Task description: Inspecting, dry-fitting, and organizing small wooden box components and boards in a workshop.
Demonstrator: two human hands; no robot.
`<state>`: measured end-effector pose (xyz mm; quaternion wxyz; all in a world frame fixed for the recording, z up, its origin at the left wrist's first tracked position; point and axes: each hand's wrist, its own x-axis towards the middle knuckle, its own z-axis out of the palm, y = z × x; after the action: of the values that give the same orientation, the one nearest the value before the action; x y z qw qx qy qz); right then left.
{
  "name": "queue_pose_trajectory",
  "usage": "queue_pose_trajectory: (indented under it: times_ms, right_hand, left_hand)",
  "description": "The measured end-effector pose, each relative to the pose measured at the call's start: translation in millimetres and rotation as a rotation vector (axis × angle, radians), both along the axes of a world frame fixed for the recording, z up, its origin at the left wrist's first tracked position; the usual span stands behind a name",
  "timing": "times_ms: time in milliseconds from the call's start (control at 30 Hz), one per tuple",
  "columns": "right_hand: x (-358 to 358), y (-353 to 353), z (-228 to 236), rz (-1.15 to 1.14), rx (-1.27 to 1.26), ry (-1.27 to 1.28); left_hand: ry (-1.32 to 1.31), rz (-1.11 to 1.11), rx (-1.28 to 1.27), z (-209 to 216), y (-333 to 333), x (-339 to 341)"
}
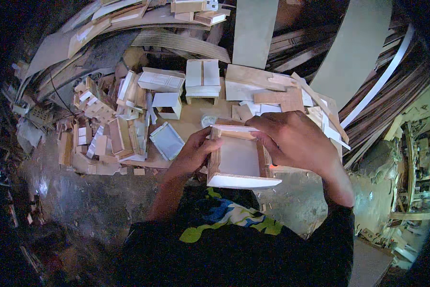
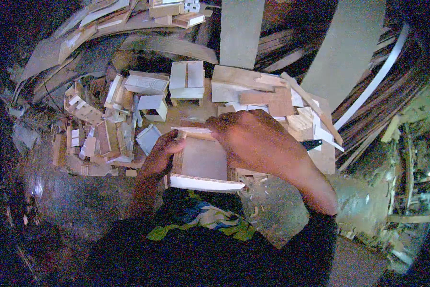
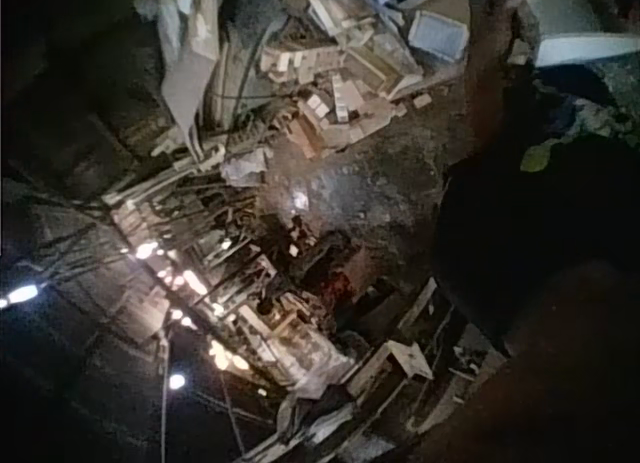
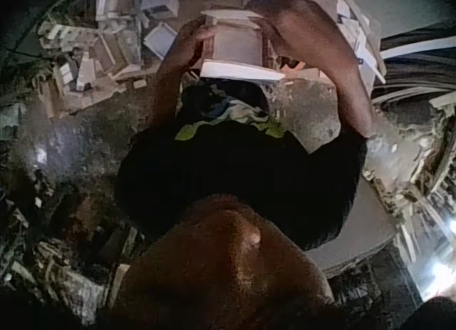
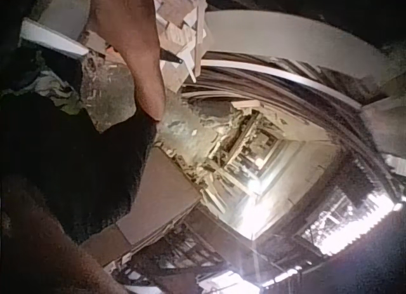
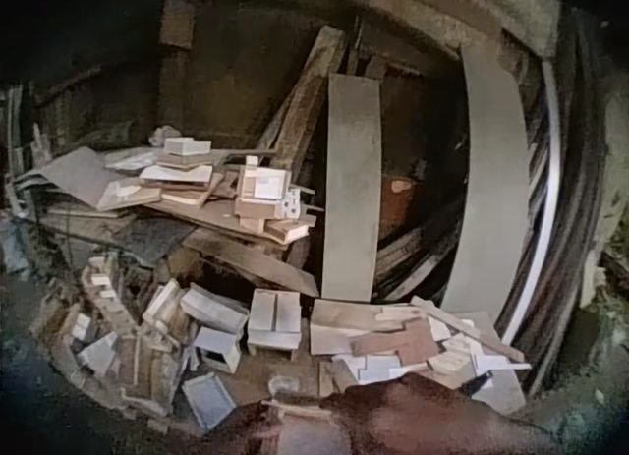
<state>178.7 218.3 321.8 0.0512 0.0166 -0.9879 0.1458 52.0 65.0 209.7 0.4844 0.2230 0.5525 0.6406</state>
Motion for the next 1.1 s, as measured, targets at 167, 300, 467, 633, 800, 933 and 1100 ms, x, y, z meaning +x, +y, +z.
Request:
queue_pose_trajectory:
  times_ms: [167,300,467,633,800,933,1100]
  right_hand:
    - [0.9,-6.3,7.2,-0.029,0.062,-0.039]
    - [0.9,-9.3,6.7,-0.029,0.094,-0.059]
    - [3.3,-7.8,5.2,-0.002,0.087,0.003]
    - [5.7,-10.5,10.0,0.008,0.073,0.035]
    - [6.8,-14.9,6.6,-0.036,0.063,-0.011]
    - [10.5,-12.8,7.7,-0.015,0.062,-0.043]
    - [9.5,-15.8,7.8,0.003,0.050,-0.008]
  left_hand:
    - [0.002,-0.070,0.017,-8.9,-0.7,-4.1]
    - [-0.001,-0.099,0.027,-17.5,-0.7,-4.6]
    - [0.064,-0.068,-0.003,-3.6,-1.5,1.0]
    - [0.092,-0.104,0.027,-3.4,-3.4,-0.2]
    - [0.005,-0.041,-0.018,0.8,-7.0,7.3]
    - [0.110,-0.049,-0.010,3.3,-9.2,7.9]
    - [-0.029,-0.042,0.056,-4.4,-10.5,9.7]
